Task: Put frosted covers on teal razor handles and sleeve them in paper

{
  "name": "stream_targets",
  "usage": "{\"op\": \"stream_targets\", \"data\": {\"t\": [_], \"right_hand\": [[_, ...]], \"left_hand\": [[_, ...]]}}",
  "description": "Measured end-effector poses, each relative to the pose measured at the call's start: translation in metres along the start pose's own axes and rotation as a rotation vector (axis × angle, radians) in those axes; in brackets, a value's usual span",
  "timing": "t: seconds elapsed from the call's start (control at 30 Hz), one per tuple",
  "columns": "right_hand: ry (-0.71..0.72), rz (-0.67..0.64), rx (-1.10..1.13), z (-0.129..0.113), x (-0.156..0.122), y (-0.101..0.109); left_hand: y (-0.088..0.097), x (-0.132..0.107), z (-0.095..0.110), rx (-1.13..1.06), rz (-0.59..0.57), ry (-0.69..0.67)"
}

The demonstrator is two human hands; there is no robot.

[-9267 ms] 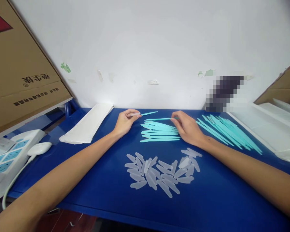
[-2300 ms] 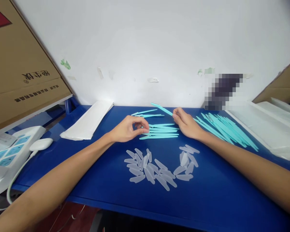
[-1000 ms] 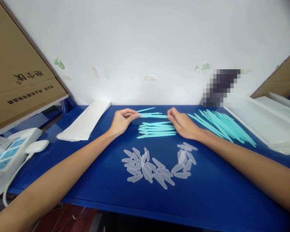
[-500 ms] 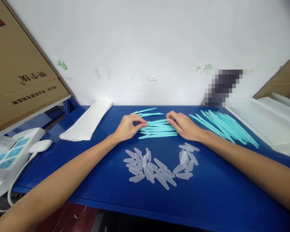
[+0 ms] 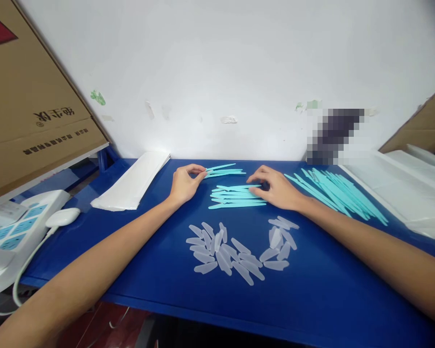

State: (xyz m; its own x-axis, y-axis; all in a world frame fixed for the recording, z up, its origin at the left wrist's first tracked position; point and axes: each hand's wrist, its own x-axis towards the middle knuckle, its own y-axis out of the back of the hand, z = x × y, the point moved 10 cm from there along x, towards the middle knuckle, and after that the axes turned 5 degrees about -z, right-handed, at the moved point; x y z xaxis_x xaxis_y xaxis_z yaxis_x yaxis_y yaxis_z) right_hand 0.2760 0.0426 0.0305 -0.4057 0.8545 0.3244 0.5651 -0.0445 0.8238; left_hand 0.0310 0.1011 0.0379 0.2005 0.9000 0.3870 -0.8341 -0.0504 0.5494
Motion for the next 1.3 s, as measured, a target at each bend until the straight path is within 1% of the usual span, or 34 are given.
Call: {"op": "stream_targets", "data": {"t": [0.1,0.27,0.4,0.47,0.5,0.53,0.57,0.63,0.7,0.77,0.83,0.9,1.0,1.1,1.2,1.3], "right_hand": [[0.031,-0.040,-0.003,-0.002,0.002,-0.004],[0.012,-0.054,0.055,0.004,0.005,-0.005],[0.015,-0.041,0.057,0.003,0.005,-0.003],[-0.002,-0.015,0.078,0.003,0.004,-0.001],[-0.018,0.002,0.096,0.005,0.003,0.001],[-0.038,0.022,0.111,0.007,0.003,0.003],[-0.063,0.045,0.119,0.009,0.002,0.005],[-0.125,0.102,0.116,0.017,0.001,0.010],[-0.196,0.175,0.113,0.025,-0.002,0.016],[-0.261,0.253,0.134,0.033,-0.005,0.023],[-0.306,0.319,0.158,0.039,-0.009,0.028],[-0.323,0.365,0.169,0.041,-0.011,0.033],[-0.325,0.394,0.174,0.043,-0.013,0.036],[-0.318,0.404,0.178,0.044,-0.011,0.037],[-0.302,0.396,0.199,0.044,-0.009,0.035],[-0.280,0.390,0.223,0.043,-0.007,0.035]], "left_hand": [[0.002,-0.002,0.005,0.024,0.017,-0.034],[0.001,-0.005,0.016,0.019,0.016,-0.098],[0.004,-0.008,0.022,0.027,0.046,-0.133],[0.004,-0.014,0.037,0.037,0.030,-0.229],[0.000,-0.019,0.050,0.050,-0.015,-0.307],[-0.007,-0.026,0.065,0.070,-0.088,-0.396],[-0.017,-0.036,0.081,0.094,-0.188,-0.485],[-0.045,-0.060,0.111,0.157,-0.428,-0.636],[-0.074,-0.085,0.136,0.240,-0.637,-0.746],[-0.099,-0.102,0.156,0.328,-0.758,-0.837],[-0.120,-0.109,0.171,0.406,-0.799,-0.909],[-0.137,-0.109,0.182,0.494,-0.795,-0.981],[-0.155,-0.105,0.188,0.617,-0.804,-1.069],[-0.164,-0.102,0.187,0.683,-0.809,-1.108],[-0.165,-0.101,0.186,0.712,-0.780,-1.140],[-0.165,-0.099,0.183,0.694,-0.798,-1.121]]}}
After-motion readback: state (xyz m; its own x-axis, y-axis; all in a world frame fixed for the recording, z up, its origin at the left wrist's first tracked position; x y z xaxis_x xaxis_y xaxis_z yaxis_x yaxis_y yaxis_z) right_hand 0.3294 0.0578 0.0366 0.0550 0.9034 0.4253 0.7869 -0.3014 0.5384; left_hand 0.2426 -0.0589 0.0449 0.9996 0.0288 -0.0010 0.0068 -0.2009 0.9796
